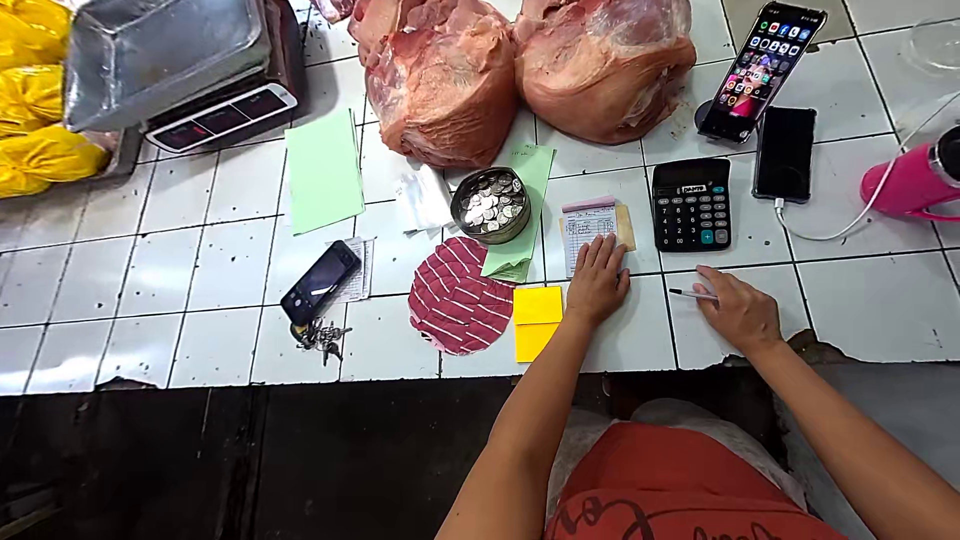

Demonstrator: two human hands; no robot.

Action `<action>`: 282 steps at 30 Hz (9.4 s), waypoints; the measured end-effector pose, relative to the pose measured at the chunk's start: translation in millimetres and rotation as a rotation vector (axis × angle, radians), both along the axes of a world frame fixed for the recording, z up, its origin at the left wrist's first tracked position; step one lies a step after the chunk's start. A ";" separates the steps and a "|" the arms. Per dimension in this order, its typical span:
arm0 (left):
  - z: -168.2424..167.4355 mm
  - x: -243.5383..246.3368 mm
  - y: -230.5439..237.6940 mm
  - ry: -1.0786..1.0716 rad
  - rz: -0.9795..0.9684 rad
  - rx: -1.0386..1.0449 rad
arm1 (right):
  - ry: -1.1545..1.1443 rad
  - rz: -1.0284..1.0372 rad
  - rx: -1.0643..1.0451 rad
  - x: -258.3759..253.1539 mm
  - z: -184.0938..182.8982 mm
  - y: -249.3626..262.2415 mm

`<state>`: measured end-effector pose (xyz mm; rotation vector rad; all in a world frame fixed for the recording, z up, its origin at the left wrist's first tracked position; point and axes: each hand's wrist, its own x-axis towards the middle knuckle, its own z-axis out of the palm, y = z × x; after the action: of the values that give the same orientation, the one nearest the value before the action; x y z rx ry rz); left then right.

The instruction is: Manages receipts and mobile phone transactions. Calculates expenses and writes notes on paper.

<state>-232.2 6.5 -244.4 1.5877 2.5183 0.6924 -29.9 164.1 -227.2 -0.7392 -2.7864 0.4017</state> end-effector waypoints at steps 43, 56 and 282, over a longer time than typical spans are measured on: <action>-4.9 4.0 -11.9 0.079 0.125 0.222 | 0.040 -0.037 -0.077 -10.6 12.5 13.8; 10.8 -2.0 -19.6 -0.046 0.252 0.022 | 0.088 -0.101 0.018 12.7 -1.9 8.7; -0.9 -14.7 -23.2 -0.009 0.176 0.140 | 0.685 -0.165 -0.535 -194.4 -17.0 -27.2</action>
<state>-247.0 -16.6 -245.3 1.4087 2.6800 0.9117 -224.3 136.9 -244.2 -0.7419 -1.9693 1.1427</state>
